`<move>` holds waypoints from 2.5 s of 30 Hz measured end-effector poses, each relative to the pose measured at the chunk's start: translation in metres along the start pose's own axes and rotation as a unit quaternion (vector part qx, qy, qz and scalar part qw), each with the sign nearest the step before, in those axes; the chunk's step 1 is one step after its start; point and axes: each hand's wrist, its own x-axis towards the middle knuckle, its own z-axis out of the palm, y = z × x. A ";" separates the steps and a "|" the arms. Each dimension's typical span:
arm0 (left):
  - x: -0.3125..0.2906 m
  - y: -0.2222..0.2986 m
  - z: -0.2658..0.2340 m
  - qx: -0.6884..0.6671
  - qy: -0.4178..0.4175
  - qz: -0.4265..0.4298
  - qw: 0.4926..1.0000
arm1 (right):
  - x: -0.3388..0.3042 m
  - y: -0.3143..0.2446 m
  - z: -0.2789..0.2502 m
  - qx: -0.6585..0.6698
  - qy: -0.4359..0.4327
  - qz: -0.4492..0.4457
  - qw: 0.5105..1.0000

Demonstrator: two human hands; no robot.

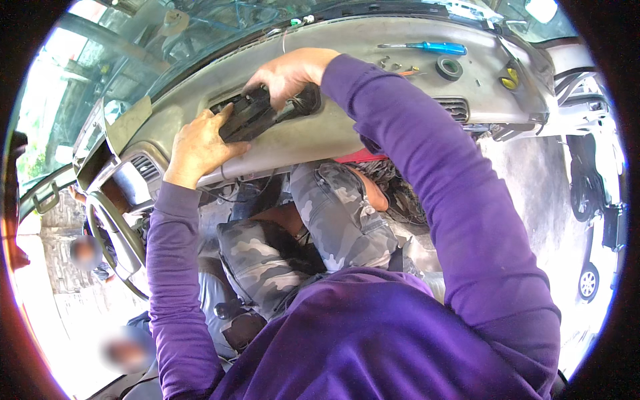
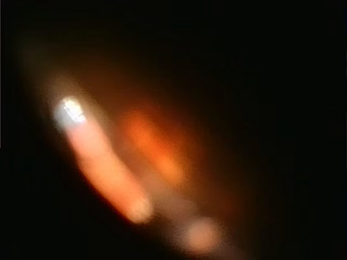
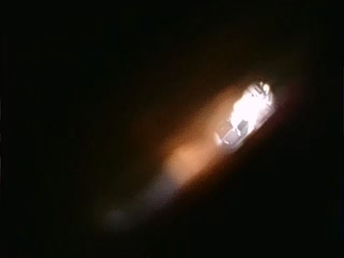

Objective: The person works on the dashboard area of a car, manipulating wires and components behind the steering wheel and instrument panel. They connect and disconnect electrical connectors, adjust parts within the dashboard cavity, and handle various tools and components throughout the process.

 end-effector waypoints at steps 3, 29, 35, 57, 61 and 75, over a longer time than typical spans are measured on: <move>-0.003 0.000 0.005 -0.022 0.020 0.000 1.000 | -0.027 0.013 0.009 -0.116 0.241 -0.006 0.963; 0.013 -0.001 0.006 -0.043 0.054 -0.032 0.997 | -0.043 -0.033 0.069 -0.030 0.293 0.340 0.893; 0.029 0.023 -0.012 -0.005 -0.068 -0.138 0.988 | -0.046 -0.031 0.077 -0.063 0.312 0.319 0.893; 0.038 0.031 0.007 0.034 -0.008 -0.068 0.997 | -0.051 -0.028 0.072 -0.064 0.272 0.307 0.910; 0.044 0.032 0.013 -0.001 -0.006 -0.043 0.999 | -0.046 -0.029 0.072 -0.058 0.278 0.306 0.909; 0.077 0.030 -0.020 0.062 -0.073 0.018 0.995 | -0.044 -0.021 0.075 -0.004 0.312 0.318 0.895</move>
